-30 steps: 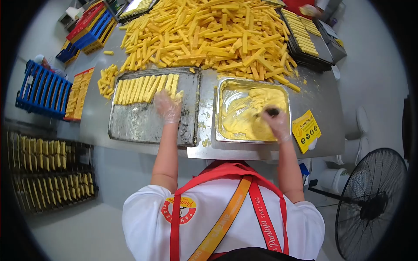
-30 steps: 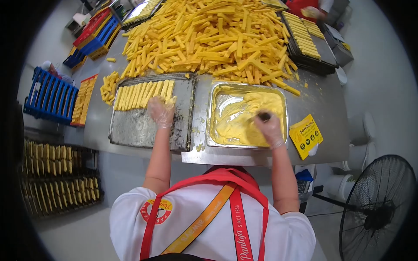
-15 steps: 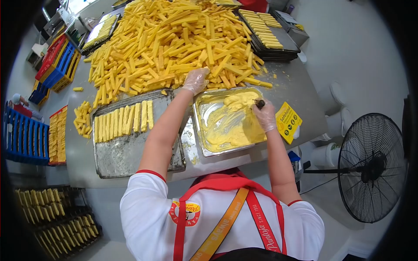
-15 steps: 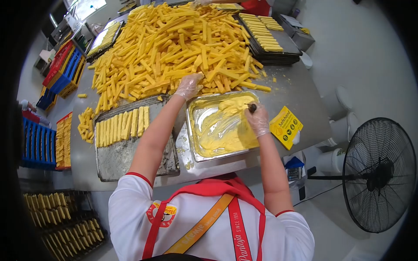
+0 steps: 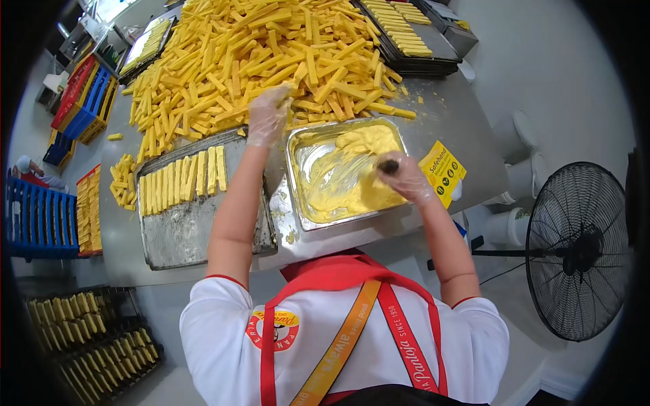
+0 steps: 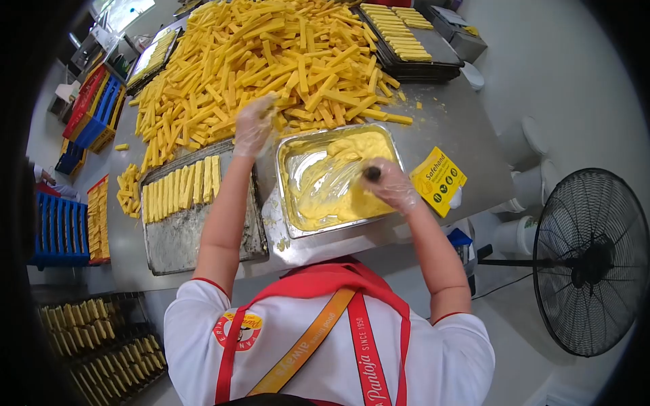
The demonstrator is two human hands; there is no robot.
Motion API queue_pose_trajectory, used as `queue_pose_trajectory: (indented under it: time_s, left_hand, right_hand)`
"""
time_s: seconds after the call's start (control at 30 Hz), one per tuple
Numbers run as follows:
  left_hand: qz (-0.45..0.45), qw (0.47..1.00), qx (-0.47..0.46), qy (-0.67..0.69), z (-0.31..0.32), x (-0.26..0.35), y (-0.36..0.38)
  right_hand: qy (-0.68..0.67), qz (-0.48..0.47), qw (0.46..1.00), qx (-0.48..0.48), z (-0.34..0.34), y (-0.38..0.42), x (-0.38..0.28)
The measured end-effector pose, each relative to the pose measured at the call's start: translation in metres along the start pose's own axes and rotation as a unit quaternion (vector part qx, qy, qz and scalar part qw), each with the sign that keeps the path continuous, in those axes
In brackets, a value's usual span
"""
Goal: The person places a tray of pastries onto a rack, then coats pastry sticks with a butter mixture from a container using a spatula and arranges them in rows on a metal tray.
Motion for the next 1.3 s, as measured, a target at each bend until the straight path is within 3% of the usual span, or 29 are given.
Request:
queue_pose_trajectory:
  time_s: [0.03,0.07,0.1,0.13,0.2,0.3,0.4,0.5,0.6,0.63,0.73,0.83,0.93,0.97,1.07,1.1,1.2,1.23,1.3]
  left_hand:
    - [-0.035,0.999,0.021,0.031,-0.011,0.007,0.008]
    - [-0.114,0.983,0.003,0.147,-0.017,0.018,0.019]
    - [-0.19,0.947,-0.013,0.26,-0.02,0.034,0.032]
    - [-0.262,0.892,-0.026,0.368,-0.019,0.048,0.045]
    - [-0.241,0.928,-0.099,0.266,0.001,0.059,0.082]
    - [-0.233,0.947,-0.131,0.181,0.04,0.073,0.134]
    - [-0.251,0.954,-0.129,0.106,0.047,0.106,0.141]
    - [-0.227,0.965,-0.119,0.05,0.053,0.112,0.153]
    - [-0.223,0.968,-0.107,0.036,0.052,0.123,0.156]
    - [-0.229,0.967,-0.105,0.035,0.05,0.128,0.155]
    - [-0.23,0.968,-0.096,0.014,0.054,0.127,0.156]
    - [-0.207,0.975,-0.08,-0.014,0.055,0.137,0.148]
    - [-0.257,0.96,-0.108,-0.013,0.058,0.136,0.15]
    - [-0.273,0.956,-0.106,0.003,0.059,0.135,0.152]
    - [-0.317,0.942,-0.094,0.052,0.067,0.12,0.16]
    - [-0.331,0.937,-0.087,0.067,0.076,0.106,0.169]
    - [-0.379,0.916,-0.105,0.077,0.065,0.12,0.157]
    - [-0.395,0.908,-0.117,0.074,0.059,0.128,0.151]
    - [-0.404,0.904,-0.128,0.06,0.059,0.125,0.151]
  right_hand:
    - [-0.031,0.032,0.995,-0.092,-0.003,0.006,-0.006]
    - [-0.062,0.063,0.979,-0.182,-0.004,0.011,-0.007]
    - [-0.07,0.076,0.979,-0.174,-0.008,0.006,0.005]
    - [-0.005,0.043,0.994,-0.103,-0.01,-0.006,0.028]
    - [-0.045,0.104,0.993,0.01,-0.016,-0.03,0.064]
    - [-0.098,0.043,0.99,0.09,-0.02,-0.037,0.065]
    - [-0.439,0.039,0.895,0.067,-0.014,-0.021,0.028]
    - [-0.545,0.024,0.838,0.014,0.003,-0.012,0.011]
    - [-0.385,0.033,0.922,0.027,0.011,-0.031,0.053]
    - [-0.229,0.054,0.97,0.054,0.004,-0.035,0.062]
    - [-0.316,0.025,0.948,0.03,-0.001,-0.034,0.066]
    - [-0.552,-0.01,0.833,-0.039,-0.004,-0.012,0.026]
    - [-0.522,-0.02,0.852,-0.029,0.01,-0.023,0.048]
    - [-0.344,-0.023,0.939,0.012,0.016,-0.036,0.079]
    - [-0.263,0.02,0.963,0.054,0.0,-0.036,0.079]
    - [-0.273,-0.003,0.96,0.058,-0.008,-0.028,0.062]
    - [-0.576,-0.005,0.817,-0.002,-0.002,-0.011,0.03]
    - [-0.588,-0.012,0.809,-0.003,0.006,-0.011,0.036]
    - [-0.375,-0.01,0.926,0.033,0.006,-0.018,0.05]
Point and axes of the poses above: each hand's wrist, its own y-axis away from the middle knuckle, its own z-axis out of the palm, x = y × z, the point moved 2 cm from there along -y, towards the middle knuckle, and after that the axes turned 7 degrees about -x, right-handed, at the moved point
